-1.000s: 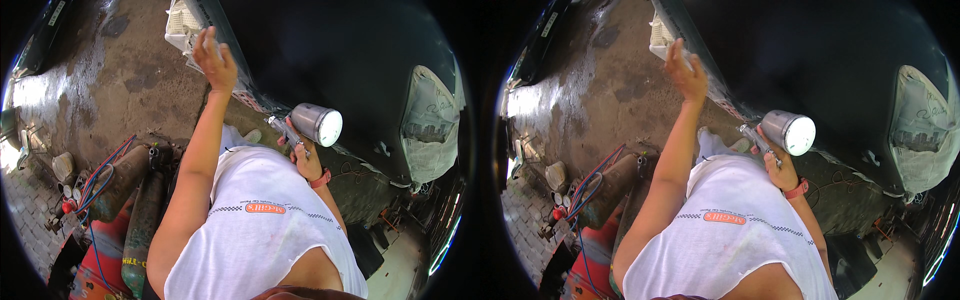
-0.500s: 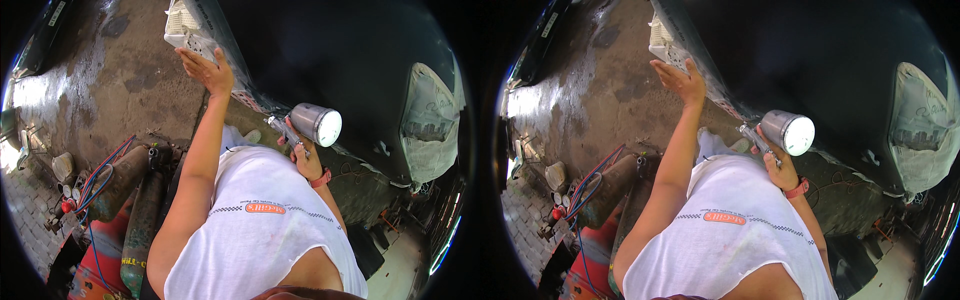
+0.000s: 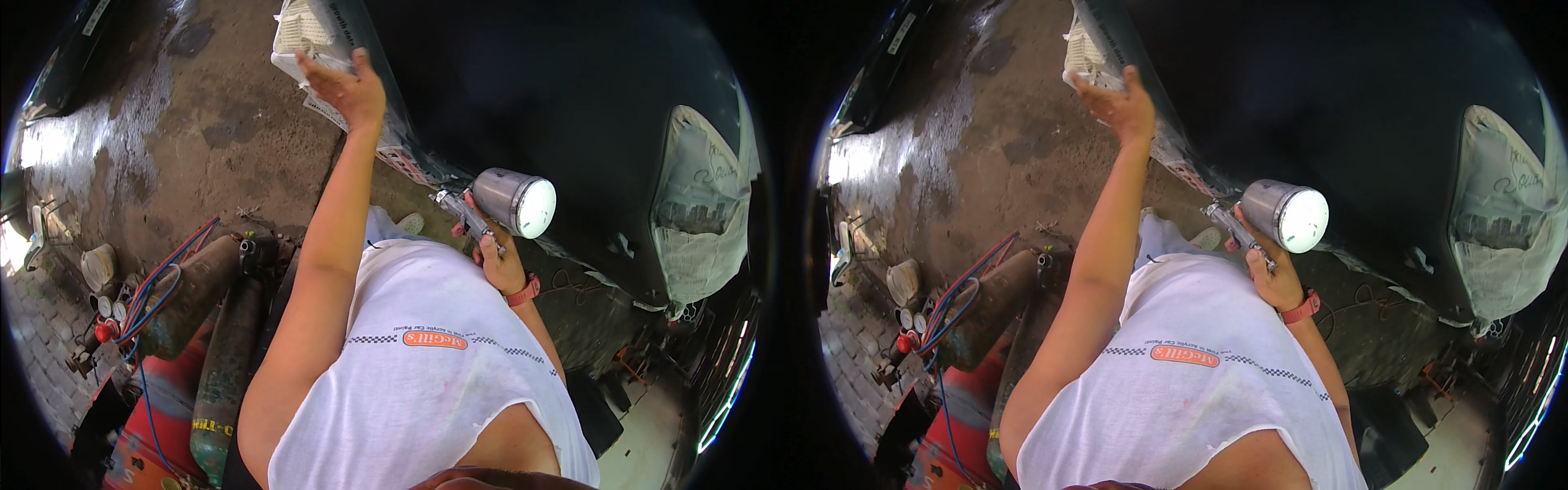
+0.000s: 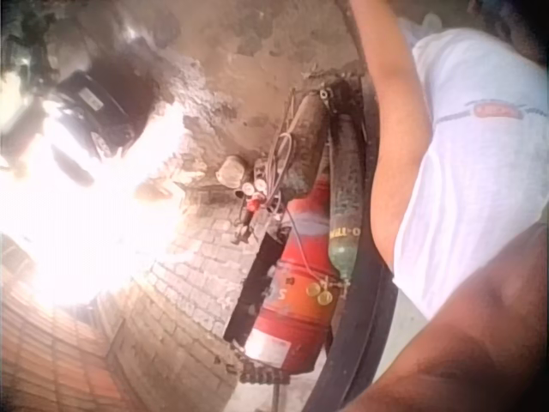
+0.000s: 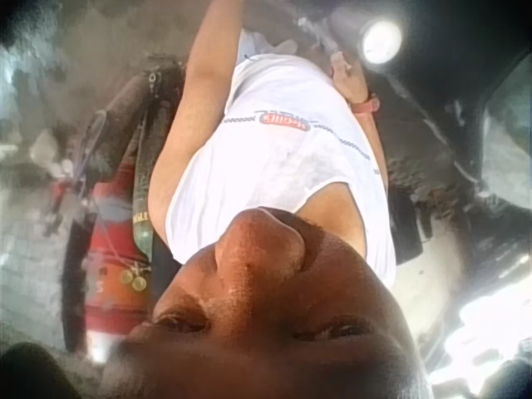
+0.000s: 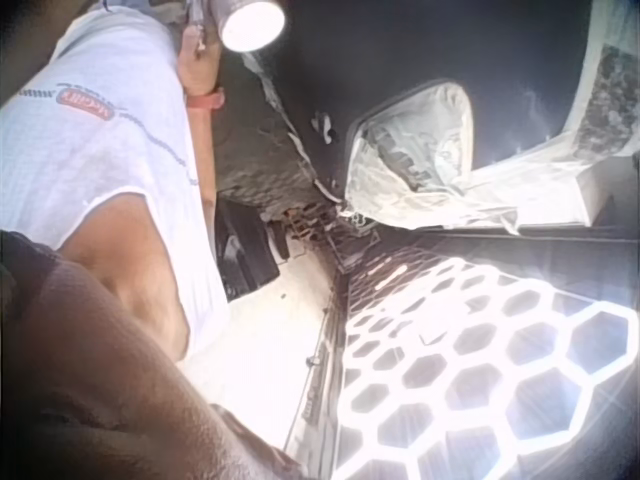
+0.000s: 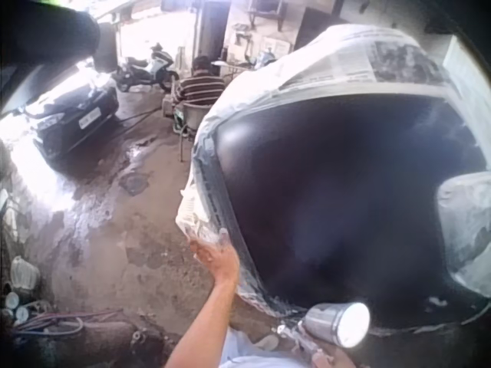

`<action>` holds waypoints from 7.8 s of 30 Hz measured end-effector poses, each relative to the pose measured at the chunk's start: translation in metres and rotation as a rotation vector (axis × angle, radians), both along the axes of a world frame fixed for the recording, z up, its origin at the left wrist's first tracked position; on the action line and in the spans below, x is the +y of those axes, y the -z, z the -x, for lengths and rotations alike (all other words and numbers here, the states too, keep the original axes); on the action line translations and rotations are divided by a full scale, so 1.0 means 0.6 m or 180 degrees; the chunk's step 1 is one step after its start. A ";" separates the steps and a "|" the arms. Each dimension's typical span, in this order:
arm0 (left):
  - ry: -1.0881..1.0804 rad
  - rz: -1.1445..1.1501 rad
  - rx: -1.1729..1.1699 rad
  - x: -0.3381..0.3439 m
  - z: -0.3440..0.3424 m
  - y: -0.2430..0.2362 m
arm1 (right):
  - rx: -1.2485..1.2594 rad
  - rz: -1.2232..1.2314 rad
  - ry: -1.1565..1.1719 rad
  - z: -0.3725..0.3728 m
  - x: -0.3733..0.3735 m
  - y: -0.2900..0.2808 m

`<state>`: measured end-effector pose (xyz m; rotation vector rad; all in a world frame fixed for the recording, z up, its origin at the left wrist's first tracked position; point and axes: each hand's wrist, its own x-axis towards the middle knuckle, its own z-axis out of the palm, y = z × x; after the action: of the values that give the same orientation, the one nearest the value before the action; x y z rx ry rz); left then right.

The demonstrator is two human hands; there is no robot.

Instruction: The person prepares a paint can and then uses a spray gun to apply paint to a car door. They move around the vehicle to cover different sections of the door panel.

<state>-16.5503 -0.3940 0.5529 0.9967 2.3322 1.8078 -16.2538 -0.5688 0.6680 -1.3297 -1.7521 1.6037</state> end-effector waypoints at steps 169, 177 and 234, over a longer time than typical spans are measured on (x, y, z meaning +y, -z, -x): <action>0.3557 -0.0301 0.5044 0.086 0.240 -0.045 | 0.0879 -0.0345 0.4499 0.240 -0.052 0.098; 0.4808 -0.0027 0.5224 0.080 0.229 -0.086 | 0.1100 -0.0997 0.5247 0.314 -0.022 0.093; 0.8045 0.3512 -0.0797 -0.059 0.566 -0.035 | 0.0970 -0.0679 0.5977 0.772 -0.032 -0.010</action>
<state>-16.8899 -0.4295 0.5738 1.4926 0.1719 -0.3752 -16.7172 -0.5878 0.6738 -1.5237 -0.0105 0.3768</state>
